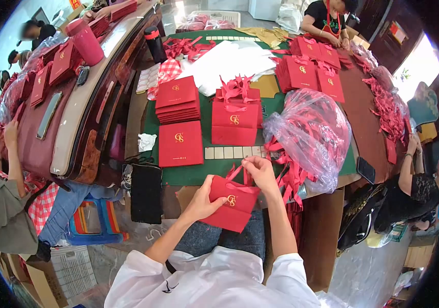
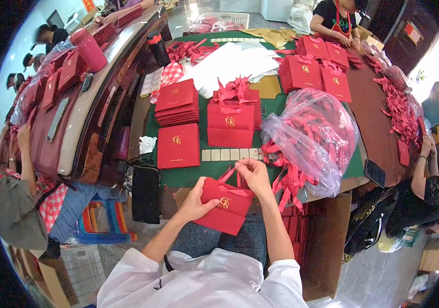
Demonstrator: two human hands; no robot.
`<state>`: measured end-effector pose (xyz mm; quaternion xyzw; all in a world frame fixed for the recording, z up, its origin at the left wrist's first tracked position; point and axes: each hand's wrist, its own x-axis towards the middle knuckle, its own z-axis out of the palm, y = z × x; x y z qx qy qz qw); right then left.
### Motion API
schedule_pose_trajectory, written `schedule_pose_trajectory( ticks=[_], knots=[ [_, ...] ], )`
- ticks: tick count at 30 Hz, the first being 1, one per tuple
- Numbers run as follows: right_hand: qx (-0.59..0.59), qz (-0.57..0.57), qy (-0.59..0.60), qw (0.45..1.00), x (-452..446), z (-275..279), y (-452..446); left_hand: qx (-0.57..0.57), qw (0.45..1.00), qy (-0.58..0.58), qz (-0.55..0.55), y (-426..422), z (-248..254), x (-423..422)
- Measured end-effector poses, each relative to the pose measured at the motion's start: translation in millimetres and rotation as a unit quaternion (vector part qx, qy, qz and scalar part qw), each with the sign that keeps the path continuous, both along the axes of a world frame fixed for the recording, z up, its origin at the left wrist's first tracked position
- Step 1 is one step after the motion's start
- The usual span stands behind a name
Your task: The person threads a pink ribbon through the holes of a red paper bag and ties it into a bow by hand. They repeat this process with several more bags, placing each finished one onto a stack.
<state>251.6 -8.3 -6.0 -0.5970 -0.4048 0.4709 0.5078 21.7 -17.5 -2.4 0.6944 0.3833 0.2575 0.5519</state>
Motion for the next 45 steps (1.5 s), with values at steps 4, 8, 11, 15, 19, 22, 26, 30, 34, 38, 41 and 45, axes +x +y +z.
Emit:
schedule_pose_trajectory(
  ticks=[4,8,11,15,19,22,26,30,34,38,41,45],
  knots=[
    [-0.023,0.045,0.01,0.999,4,3,-9,-0.046,0.991,-0.119,0.043,-3,-16,4],
    [0.046,0.02,-0.122,0.991,6,8,-28,-0.092,0.981,-0.152,0.075,5,-27,-4],
    [0.025,0.064,-0.151,0.986,14,5,-46,-0.14,0.972,-0.156,0.102,11,-30,-8],
    [-0.001,0.087,-0.146,0.985,17,3,-52,-0.184,0.965,-0.163,0.089,9,-33,-8],
    [0.04,0.061,-0.16,0.984,14,0,-42,-0.2,0.964,-0.15,0.09,2,-25,-7],
    [0.059,0.061,-0.175,0.981,4,16,-36,-0.111,0.984,-0.111,0.084,-4,-28,-5],
    [0.033,0.072,-0.218,0.973,5,10,-30,-0.136,0.98,-0.115,0.092,-4,-30,-8],
    [-0.015,0.102,-0.266,0.958,-5,13,-19,-0.097,0.989,-0.079,0.084,-8,-31,-10],
    [-0.099,0.14,-0.169,0.971,-8,5,-6,-0.056,0.993,-0.063,0.083,-11,-31,-8],
    [-0.094,0.164,-0.047,0.981,-4,5,-4,-0.039,0.994,-0.071,0.08,-12,-28,-5],
    [-0.114,0.136,0.043,0.983,-6,10,-5,-0.061,0.992,-0.086,0.074,-11,-23,-4],
    [-0.083,0.129,0.021,0.988,-5,2,-5,-0.064,0.992,-0.086,0.068,-11,-28,-4]
  ],
)
